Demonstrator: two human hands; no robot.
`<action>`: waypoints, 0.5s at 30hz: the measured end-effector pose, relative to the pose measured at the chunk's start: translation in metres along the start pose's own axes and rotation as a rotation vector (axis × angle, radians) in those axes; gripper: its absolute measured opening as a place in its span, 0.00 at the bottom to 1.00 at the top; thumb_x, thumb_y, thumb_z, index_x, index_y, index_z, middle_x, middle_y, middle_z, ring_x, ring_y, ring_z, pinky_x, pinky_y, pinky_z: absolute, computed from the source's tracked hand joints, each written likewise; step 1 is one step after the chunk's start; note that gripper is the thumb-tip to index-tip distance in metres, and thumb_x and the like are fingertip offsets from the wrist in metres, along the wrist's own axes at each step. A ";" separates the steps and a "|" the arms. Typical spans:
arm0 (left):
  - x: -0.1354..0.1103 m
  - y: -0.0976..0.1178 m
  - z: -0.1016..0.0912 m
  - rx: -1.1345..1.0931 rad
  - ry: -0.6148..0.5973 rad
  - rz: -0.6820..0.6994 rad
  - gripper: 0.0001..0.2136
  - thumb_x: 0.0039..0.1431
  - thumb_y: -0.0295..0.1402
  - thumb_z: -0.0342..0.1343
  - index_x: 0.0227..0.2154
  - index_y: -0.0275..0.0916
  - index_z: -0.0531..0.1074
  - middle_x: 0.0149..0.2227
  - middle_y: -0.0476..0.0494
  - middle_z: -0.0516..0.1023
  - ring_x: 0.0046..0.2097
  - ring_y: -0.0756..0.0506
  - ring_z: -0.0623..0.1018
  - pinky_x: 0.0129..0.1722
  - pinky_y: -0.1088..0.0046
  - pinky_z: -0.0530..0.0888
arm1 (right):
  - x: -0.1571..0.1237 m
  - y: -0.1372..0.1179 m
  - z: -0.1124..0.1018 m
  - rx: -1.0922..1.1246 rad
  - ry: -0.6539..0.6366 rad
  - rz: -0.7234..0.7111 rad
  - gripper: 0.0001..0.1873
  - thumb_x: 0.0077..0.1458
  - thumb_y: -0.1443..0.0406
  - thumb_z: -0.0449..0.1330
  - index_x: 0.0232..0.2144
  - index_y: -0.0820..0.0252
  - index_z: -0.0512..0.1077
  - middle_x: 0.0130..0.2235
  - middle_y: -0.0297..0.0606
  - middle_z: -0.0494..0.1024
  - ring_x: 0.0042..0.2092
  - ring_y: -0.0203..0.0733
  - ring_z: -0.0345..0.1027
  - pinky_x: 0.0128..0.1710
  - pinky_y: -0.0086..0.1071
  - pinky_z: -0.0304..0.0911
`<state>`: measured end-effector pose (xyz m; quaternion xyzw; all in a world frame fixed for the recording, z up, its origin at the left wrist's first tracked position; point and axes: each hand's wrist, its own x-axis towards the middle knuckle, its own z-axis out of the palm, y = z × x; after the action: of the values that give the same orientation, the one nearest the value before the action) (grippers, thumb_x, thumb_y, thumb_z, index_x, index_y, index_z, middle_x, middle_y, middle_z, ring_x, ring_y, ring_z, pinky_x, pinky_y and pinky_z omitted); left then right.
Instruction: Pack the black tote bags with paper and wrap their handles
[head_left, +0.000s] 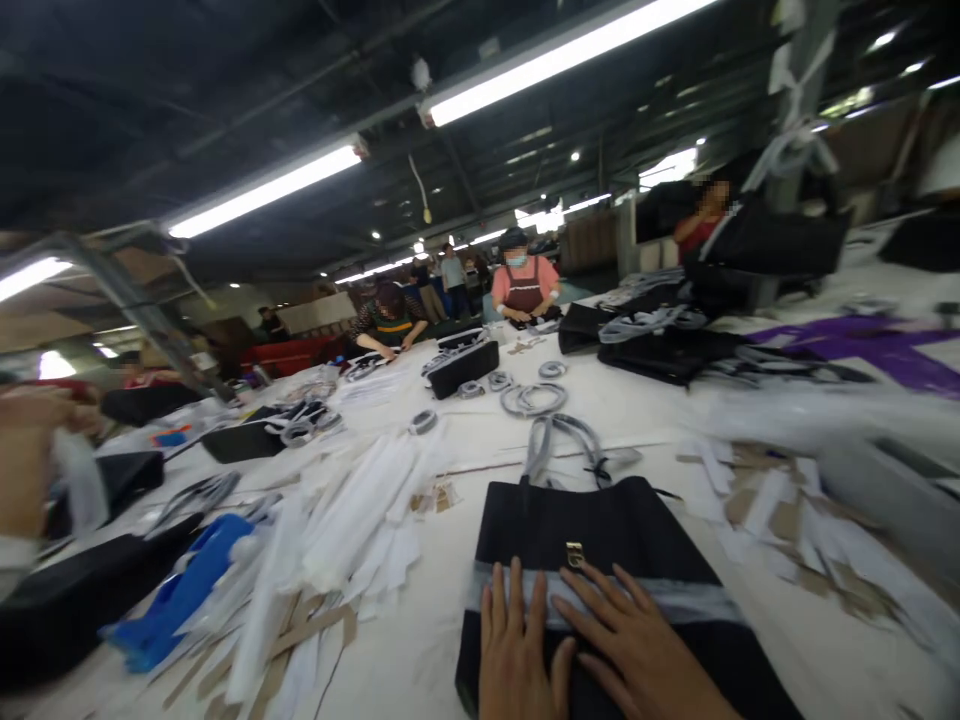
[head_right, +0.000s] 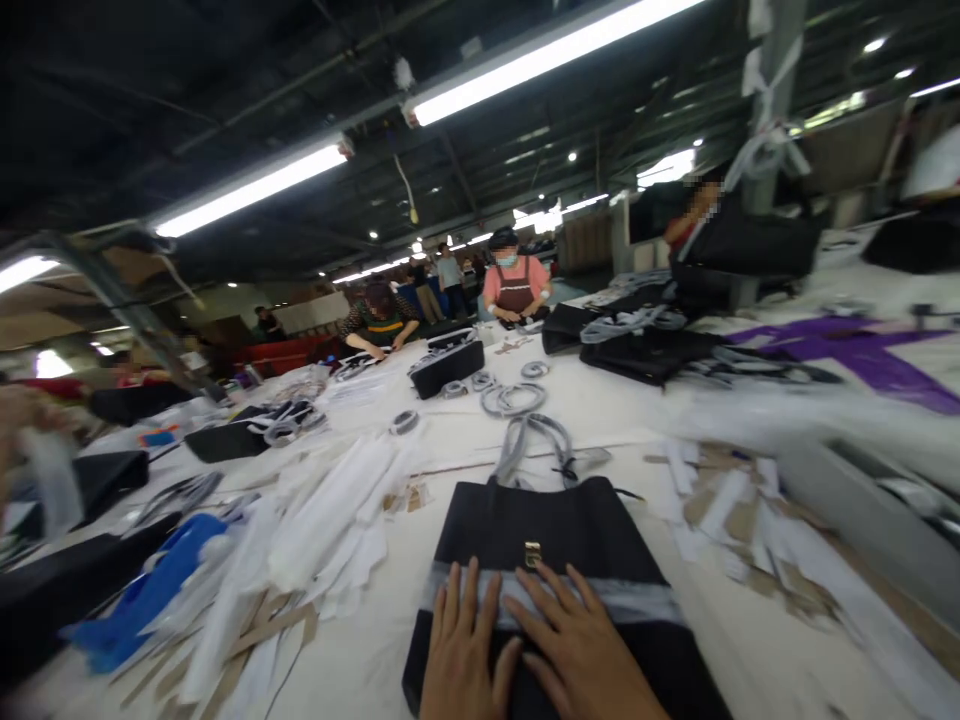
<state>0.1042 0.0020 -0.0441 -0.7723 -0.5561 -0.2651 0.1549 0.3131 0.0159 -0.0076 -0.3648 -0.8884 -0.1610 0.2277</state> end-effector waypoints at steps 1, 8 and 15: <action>0.001 0.000 -0.003 -0.012 -0.021 0.000 0.31 0.61 0.37 0.55 0.67 0.47 0.55 0.69 0.41 0.57 0.68 0.31 0.59 0.59 0.44 0.70 | -0.004 0.003 -0.007 0.029 -0.032 0.043 0.29 0.65 0.58 0.54 0.66 0.44 0.56 0.66 0.30 0.62 0.63 0.50 0.60 0.57 0.50 0.63; -0.005 -0.022 0.031 0.004 0.006 0.042 0.36 0.57 0.35 0.59 0.67 0.51 0.53 0.66 0.39 0.64 0.65 0.28 0.64 0.57 0.43 0.71 | -0.082 0.047 -0.010 -0.223 0.169 0.506 0.35 0.62 0.51 0.52 0.68 0.50 0.54 0.65 0.42 0.63 0.62 0.63 0.62 0.56 0.61 0.63; 0.021 -0.067 0.018 0.025 -0.060 0.246 0.34 0.63 0.30 0.51 0.69 0.49 0.43 0.68 0.43 0.58 0.67 0.34 0.61 0.59 0.49 0.71 | -0.087 -0.001 -0.033 -0.162 0.184 0.584 0.40 0.63 0.54 0.53 0.71 0.54 0.41 0.54 0.42 0.77 0.49 0.51 0.76 0.44 0.41 0.76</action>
<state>0.0508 0.0498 -0.0503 -0.8402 -0.4649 -0.2140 0.1792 0.3771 -0.0498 -0.0251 -0.6053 -0.7060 -0.1915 0.3138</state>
